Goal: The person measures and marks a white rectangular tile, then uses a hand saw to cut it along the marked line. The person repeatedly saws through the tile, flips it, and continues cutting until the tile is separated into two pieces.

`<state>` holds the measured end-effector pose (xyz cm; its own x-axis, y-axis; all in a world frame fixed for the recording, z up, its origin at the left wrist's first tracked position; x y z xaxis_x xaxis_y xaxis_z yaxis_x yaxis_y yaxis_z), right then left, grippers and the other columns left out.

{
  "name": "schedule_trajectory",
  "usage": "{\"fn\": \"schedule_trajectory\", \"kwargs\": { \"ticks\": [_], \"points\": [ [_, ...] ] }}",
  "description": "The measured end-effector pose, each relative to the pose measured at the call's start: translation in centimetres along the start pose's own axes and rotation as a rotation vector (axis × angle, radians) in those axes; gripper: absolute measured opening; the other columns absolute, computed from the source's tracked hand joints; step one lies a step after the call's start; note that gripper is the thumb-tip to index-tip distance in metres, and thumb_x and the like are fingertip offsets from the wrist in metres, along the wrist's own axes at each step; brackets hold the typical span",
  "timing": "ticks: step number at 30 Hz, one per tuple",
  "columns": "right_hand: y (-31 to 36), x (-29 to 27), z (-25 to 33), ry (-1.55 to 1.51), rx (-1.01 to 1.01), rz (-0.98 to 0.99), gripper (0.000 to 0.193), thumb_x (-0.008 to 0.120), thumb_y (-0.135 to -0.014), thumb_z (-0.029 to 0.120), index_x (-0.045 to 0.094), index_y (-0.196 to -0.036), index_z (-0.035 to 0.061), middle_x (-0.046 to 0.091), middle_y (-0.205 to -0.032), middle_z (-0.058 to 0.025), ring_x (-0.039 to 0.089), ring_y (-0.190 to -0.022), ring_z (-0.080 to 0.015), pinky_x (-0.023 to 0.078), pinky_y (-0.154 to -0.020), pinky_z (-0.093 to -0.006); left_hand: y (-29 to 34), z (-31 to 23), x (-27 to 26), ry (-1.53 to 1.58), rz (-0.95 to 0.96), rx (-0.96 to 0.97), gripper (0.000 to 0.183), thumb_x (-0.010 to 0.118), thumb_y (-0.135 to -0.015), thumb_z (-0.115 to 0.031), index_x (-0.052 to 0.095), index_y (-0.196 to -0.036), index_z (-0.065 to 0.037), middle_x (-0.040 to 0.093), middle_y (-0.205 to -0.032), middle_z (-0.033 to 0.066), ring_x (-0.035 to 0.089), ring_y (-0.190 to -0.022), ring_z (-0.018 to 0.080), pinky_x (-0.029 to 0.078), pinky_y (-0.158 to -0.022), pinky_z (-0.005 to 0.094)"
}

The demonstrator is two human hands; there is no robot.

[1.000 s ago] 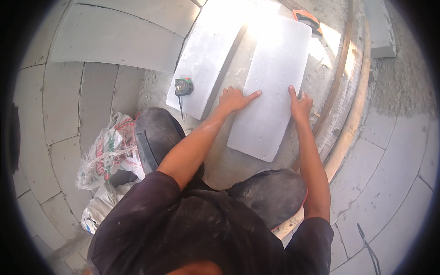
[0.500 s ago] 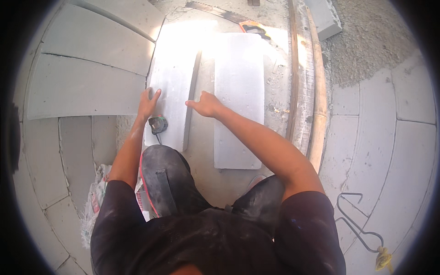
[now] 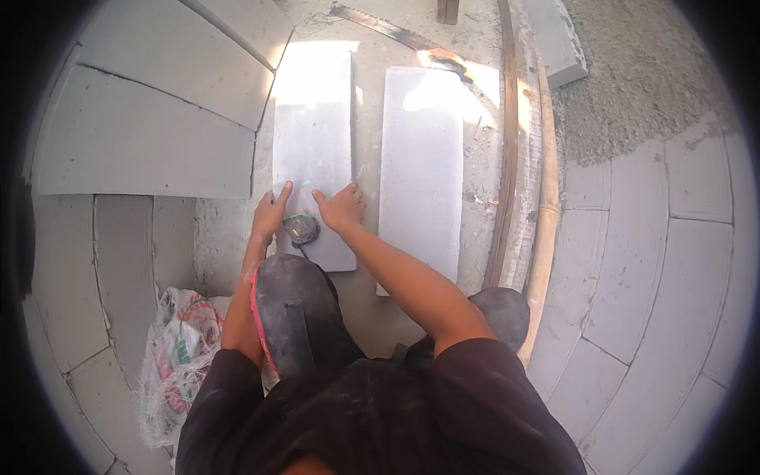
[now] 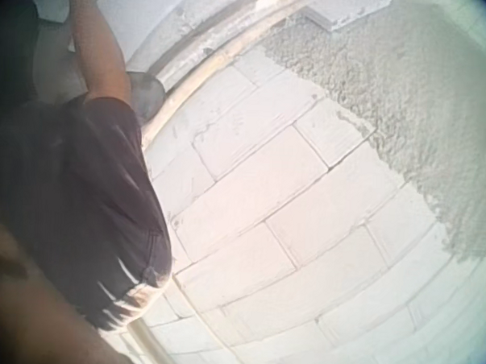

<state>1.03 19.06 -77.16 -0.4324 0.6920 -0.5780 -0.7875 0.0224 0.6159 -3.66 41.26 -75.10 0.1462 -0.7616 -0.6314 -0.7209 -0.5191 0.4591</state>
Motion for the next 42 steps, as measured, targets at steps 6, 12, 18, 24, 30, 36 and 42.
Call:
{"fn": "schedule_trajectory", "kwargs": {
  "ticks": [6, 12, 18, 24, 30, 36, 42],
  "points": [
    [-1.8, -2.8, -0.3, -0.095, -0.005, 0.195, 0.109, 0.073, -0.092, 0.065, 0.041, -0.149, -0.0218, 0.049, -0.151, -0.0428, 0.051, -0.146, -0.0463, 0.043, -0.119, -0.0488, -0.9, 7.3, 1.8, 0.354, 0.022, 0.09, 0.078, 0.066, -0.102, -0.059, 0.062, -0.145, 0.005, 0.072, -0.127, 0.0251, 0.068, -0.121, 0.0337, 0.05, -0.107, 0.0405],
    [-6.3, -1.4, -3.4, -0.259, -0.086, -0.128, 0.097, 0.073, -0.093, 0.062, 0.05, -0.152, -0.011, 0.052, -0.153, -0.0357, 0.053, -0.144, -0.044, 0.046, -0.116, -0.047, -0.6, 7.3, 4.9, 0.414, 0.04, 0.238, 0.072, 0.06, -0.108, -0.054, 0.053, -0.158, -0.003, 0.059, -0.146, 0.0261, 0.055, -0.14, 0.0345, 0.04, -0.119, 0.043],
    [-6.0, 0.1, -3.1, -0.541, -0.173, -0.011, 0.088, 0.076, -0.097, 0.047, 0.044, -0.16, -0.0049, 0.055, -0.153, -0.0325, 0.058, -0.14, -0.0388, 0.047, -0.115, -0.044, -1.4, 5.7, 4.6, 0.636, 0.149, 0.165, 0.073, 0.056, -0.111, -0.052, 0.043, -0.165, -0.005, 0.049, -0.163, 0.0217, 0.045, -0.151, 0.0305, 0.033, -0.125, 0.0417],
    [-4.0, -1.6, -3.9, -0.735, -0.096, 0.236, 0.087, 0.077, -0.098, 0.039, 0.039, -0.163, -0.0051, 0.059, -0.15, -0.0277, 0.061, -0.136, -0.0334, 0.05, -0.112, -0.04, 2.4, 5.5, 3.6, 0.695, 0.171, -0.044, 0.075, 0.062, -0.11, -0.048, 0.042, -0.165, -0.002, 0.049, -0.164, 0.0185, 0.044, -0.152, 0.0273, 0.032, -0.126, 0.0383],
    [0.2, -3.9, -1.1, -0.684, -0.035, 0.063, 0.092, 0.082, -0.095, 0.038, 0.039, -0.163, -0.0071, 0.063, -0.147, -0.0287, 0.066, -0.13, -0.0344, 0.052, -0.109, -0.0383, 4.5, 1.4, -0.3, 0.537, 0.075, 0.099, 0.069, 0.075, -0.104, -0.037, 0.053, -0.157, 0.002, 0.068, -0.143, 0.0187, 0.063, -0.13, 0.0233, 0.046, -0.113, 0.0346],
    [3.9, -7.2, -2.3, -0.66, -0.219, -0.1, 0.088, 0.084, -0.091, 0.035, 0.046, -0.158, -0.0082, 0.068, -0.139, -0.0309, 0.068, -0.128, -0.0326, 0.052, -0.107, -0.0383, 7.6, 0.8, 0.4, 0.613, 0.118, 0.143, 0.065, 0.076, -0.103, -0.03, 0.055, -0.155, 0.003, 0.069, -0.14, 0.0175, 0.064, -0.127, 0.0225, 0.048, -0.111, 0.0351],
    [8.9, -10.9, -5.5, -0.645, -0.29, -0.263, 0.083, 0.08, -0.098, 0.026, 0.04, -0.162, -0.0065, 0.071, -0.135, -0.0241, 0.07, -0.119, -0.0249, 0.055, -0.103, -0.0337, 11.7, -2.6, 1.6, 0.637, 0.193, 0.208, 0.07, 0.08, -0.099, -0.028, 0.053, -0.157, 0.003, 0.07, -0.137, 0.0186, 0.066, -0.124, 0.0237, 0.049, -0.11, 0.0368]
  ]
}}
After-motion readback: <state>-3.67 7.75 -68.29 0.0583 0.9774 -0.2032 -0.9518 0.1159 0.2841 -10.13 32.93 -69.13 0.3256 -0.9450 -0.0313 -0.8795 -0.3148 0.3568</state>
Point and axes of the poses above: each hand's wrist, its own y-axis away from the middle knuckle, its own x-axis out of the palm, z = x × y, the point moved 7 cm from there along -y, towards the middle knuckle
